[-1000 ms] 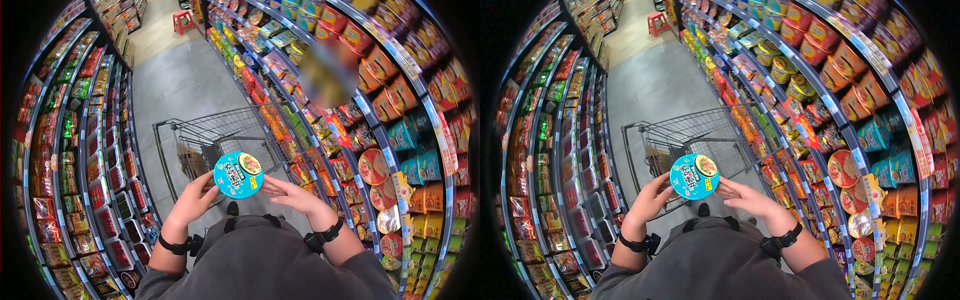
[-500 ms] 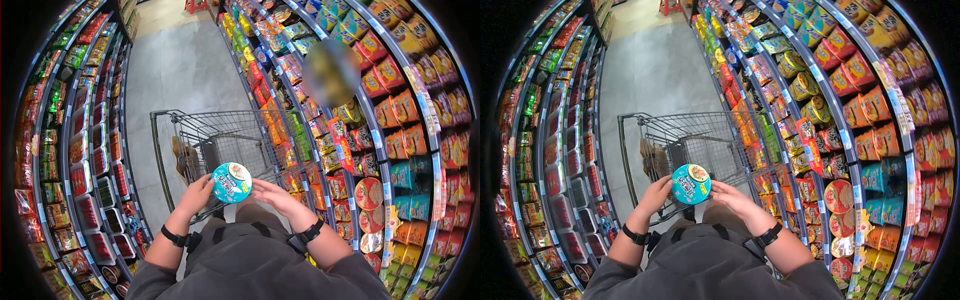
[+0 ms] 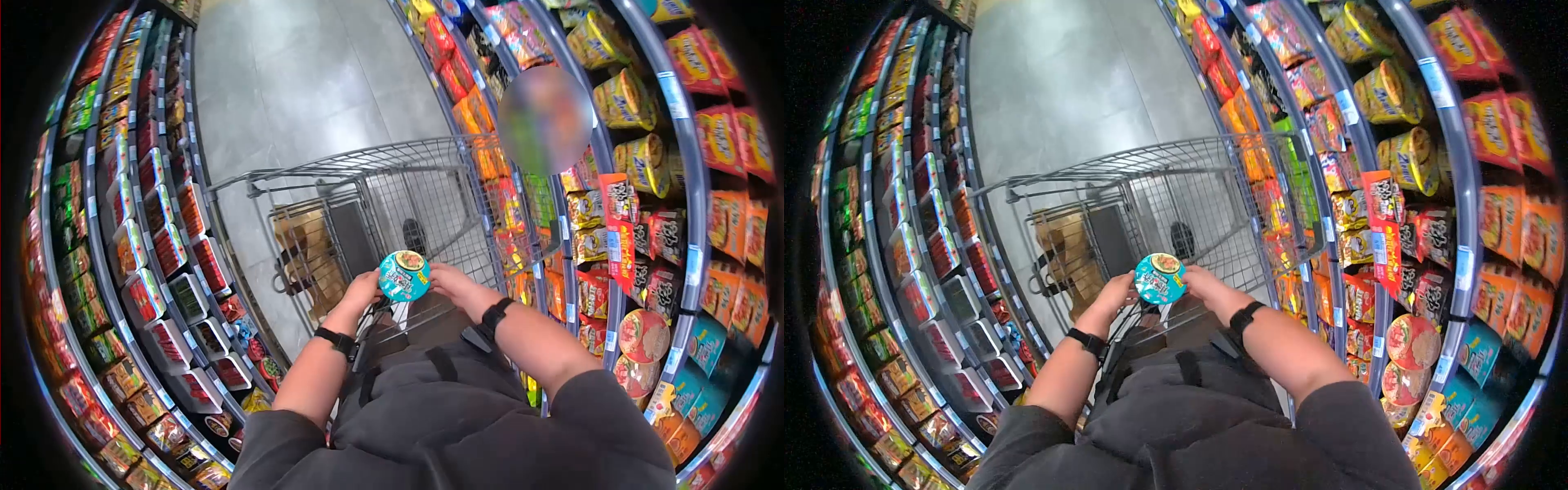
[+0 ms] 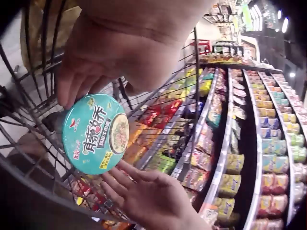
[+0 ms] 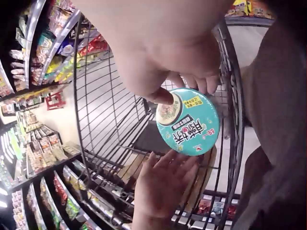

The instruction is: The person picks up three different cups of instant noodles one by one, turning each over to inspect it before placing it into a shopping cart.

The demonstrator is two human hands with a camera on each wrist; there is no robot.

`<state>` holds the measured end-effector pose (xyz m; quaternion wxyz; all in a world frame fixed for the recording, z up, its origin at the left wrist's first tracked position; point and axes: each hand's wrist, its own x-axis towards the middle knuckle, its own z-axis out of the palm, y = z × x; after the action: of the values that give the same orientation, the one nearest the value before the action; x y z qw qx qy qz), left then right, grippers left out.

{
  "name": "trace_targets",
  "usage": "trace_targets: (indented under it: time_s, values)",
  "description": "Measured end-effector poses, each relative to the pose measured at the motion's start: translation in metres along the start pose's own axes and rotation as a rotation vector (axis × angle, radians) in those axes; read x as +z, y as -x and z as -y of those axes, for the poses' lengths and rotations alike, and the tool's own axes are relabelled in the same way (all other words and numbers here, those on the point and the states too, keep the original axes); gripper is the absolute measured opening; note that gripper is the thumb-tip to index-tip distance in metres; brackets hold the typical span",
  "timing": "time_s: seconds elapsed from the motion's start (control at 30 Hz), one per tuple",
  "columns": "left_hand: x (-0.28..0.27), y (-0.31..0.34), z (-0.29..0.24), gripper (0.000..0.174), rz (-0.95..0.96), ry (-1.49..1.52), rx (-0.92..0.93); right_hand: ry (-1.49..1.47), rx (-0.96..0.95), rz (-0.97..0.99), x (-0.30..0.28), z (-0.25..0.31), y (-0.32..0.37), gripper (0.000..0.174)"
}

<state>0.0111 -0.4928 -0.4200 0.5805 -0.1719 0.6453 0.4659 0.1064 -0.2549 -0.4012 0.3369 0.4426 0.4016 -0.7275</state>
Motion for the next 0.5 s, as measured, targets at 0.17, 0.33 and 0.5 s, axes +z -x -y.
trace_targets:
  time_s: [0.17,0.33,0.5]
  values:
    - [0.030,-0.056,0.019,0.045,-0.058,0.116,-0.208,0.127,0.039,-0.123,-0.037,-0.008,-0.081,0.046]
    - [0.034,-0.108,0.050,0.037,-0.104,0.373,-0.385,0.293,0.000,-0.113,-0.055,-0.028,-0.132,0.057]
    - [0.032,-0.119,0.057,0.043,-0.130,0.346,-0.388,0.408,0.012,-0.097,-0.057,-0.044,-0.159,0.063]
